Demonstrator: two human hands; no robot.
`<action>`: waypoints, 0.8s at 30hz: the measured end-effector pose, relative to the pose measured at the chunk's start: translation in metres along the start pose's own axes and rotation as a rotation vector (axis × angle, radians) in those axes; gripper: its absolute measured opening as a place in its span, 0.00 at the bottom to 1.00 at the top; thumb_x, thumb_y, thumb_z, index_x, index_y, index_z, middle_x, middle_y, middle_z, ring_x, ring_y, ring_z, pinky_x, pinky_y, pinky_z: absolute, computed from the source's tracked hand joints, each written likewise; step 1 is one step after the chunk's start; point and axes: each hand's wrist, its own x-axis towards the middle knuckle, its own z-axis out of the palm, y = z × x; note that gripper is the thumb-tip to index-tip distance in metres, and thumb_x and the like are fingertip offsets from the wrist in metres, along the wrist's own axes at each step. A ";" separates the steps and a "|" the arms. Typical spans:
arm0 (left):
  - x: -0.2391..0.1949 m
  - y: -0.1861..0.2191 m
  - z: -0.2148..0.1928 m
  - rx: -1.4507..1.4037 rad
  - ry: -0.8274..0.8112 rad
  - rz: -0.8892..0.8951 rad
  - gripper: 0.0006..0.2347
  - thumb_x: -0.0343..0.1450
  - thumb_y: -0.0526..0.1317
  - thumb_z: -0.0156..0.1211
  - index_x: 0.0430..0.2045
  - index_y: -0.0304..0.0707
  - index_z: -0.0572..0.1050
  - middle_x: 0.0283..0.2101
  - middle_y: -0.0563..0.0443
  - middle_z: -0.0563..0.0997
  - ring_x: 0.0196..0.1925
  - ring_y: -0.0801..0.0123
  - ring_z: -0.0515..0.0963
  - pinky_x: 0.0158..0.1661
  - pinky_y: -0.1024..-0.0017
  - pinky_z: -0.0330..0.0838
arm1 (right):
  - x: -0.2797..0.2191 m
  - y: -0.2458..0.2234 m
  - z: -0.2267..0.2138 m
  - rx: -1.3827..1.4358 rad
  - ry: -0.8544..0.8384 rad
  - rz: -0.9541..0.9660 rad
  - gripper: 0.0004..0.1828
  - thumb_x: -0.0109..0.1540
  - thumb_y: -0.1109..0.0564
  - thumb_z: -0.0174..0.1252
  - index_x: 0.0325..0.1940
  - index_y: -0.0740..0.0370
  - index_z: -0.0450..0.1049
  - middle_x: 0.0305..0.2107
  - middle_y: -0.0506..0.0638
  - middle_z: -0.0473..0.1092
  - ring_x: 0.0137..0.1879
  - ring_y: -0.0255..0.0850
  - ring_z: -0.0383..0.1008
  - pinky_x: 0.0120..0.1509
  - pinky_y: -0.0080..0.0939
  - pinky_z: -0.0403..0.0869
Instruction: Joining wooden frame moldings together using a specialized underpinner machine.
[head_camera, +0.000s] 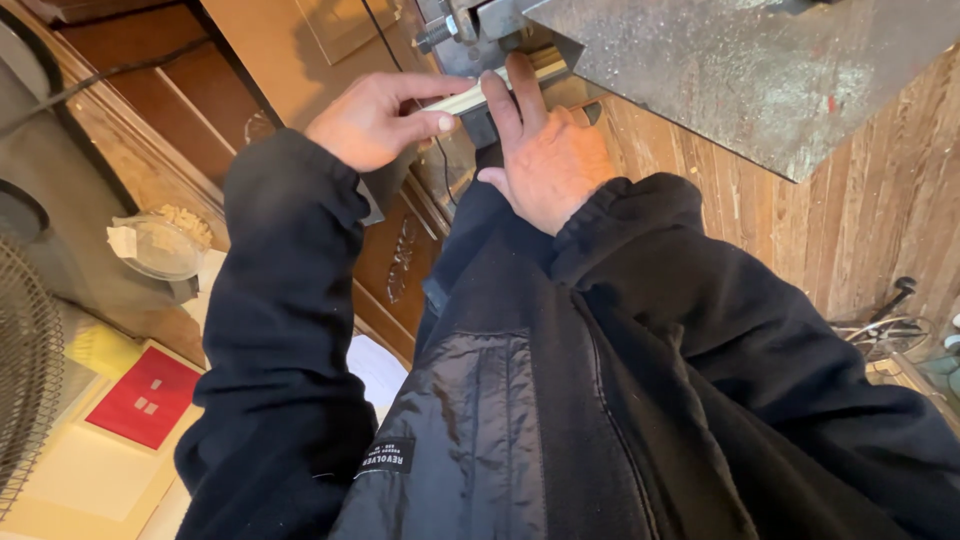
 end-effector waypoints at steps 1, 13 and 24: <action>0.001 0.001 0.001 0.023 0.009 -0.006 0.18 0.75 0.38 0.60 0.61 0.43 0.74 0.38 0.55 0.82 0.34 0.78 0.75 0.38 0.74 0.72 | 0.000 0.000 0.001 -0.002 0.005 -0.006 0.54 0.60 0.35 0.65 0.78 0.63 0.46 0.72 0.66 0.46 0.46 0.59 0.75 0.46 0.55 0.77; 0.005 -0.017 0.004 -0.006 0.027 0.052 0.17 0.76 0.37 0.61 0.62 0.43 0.75 0.39 0.54 0.80 0.35 0.76 0.73 0.37 0.73 0.71 | 0.001 0.000 -0.001 -0.043 -0.028 -0.012 0.55 0.61 0.34 0.64 0.79 0.64 0.44 0.72 0.67 0.45 0.46 0.60 0.75 0.46 0.54 0.78; 0.005 -0.015 0.002 -0.048 0.028 0.027 0.17 0.76 0.37 0.61 0.61 0.43 0.76 0.37 0.56 0.81 0.34 0.78 0.72 0.36 0.75 0.70 | 0.004 0.002 -0.003 -0.028 -0.049 -0.004 0.55 0.61 0.35 0.63 0.78 0.64 0.43 0.72 0.68 0.44 0.48 0.61 0.75 0.43 0.55 0.78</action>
